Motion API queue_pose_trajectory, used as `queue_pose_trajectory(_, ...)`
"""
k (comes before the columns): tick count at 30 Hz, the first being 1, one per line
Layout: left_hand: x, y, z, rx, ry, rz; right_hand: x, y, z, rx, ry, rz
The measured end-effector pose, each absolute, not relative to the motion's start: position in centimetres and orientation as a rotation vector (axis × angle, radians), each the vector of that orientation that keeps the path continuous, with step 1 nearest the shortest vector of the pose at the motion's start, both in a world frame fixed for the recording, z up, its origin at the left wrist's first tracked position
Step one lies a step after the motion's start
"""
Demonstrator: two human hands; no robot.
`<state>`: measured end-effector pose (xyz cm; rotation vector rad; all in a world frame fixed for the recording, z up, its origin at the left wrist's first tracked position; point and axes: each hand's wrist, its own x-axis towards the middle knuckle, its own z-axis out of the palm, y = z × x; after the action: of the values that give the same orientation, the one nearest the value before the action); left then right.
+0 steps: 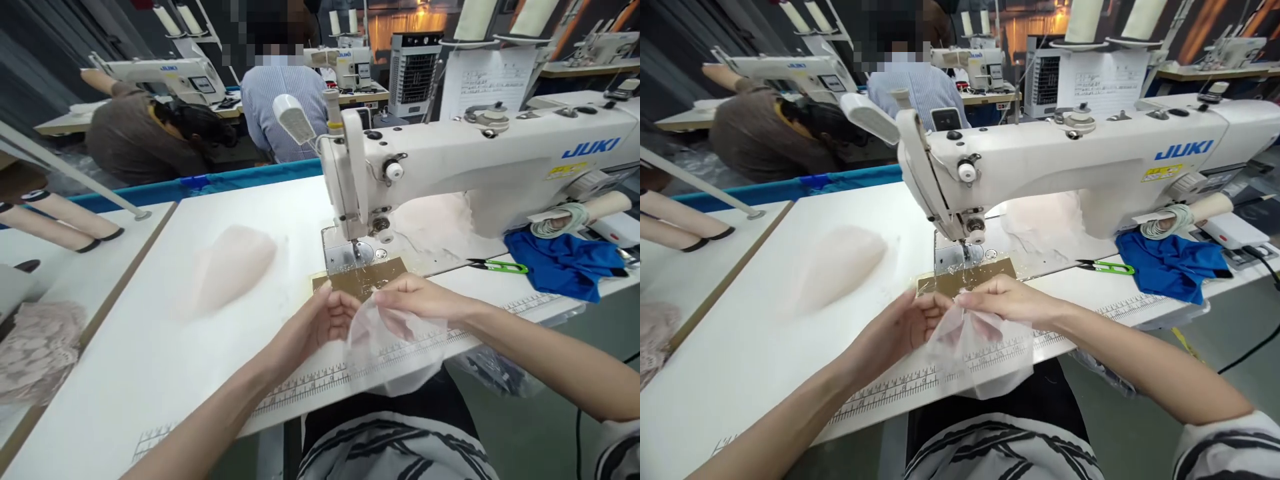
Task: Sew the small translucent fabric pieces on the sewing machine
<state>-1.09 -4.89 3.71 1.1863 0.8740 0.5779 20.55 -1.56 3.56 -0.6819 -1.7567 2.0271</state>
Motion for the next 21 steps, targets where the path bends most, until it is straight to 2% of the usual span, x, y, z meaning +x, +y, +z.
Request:
queue_pose_trajectory(5,0.0,-5.5,4.6,1.633,1.085,0.645,19.4,-1.4,3.8,-0.766,-1.835,2.068)
queue_pose_trajectory(9,0.4,-4.9,4.4,1.499,1.077,0.695,19.7,-0.4,3.7,-0.692,-1.867,2.176)
queue_pose_trajectory(11,0.4,-4.3,4.0,1.404,1.076,0.678,20.0,0.3,3.7,-0.718,-1.992,2.104)
queue_pose_trajectory(16,0.9,-3.8,3.3,1.454,1.143,0.708,20.2,1.6,3.9,-0.993,-2.310,1.556)
queue_pose_trajectory(18,1.1,-3.8,3.1,1.469,1.154,0.737,20.2,2.1,4.1,-0.980,-2.370,1.539)
queue_pose_trajectory(21,0.9,-3.5,3.2,1.431,1.149,0.767,20.3,3.0,4.1,-0.957,-2.284,1.723)
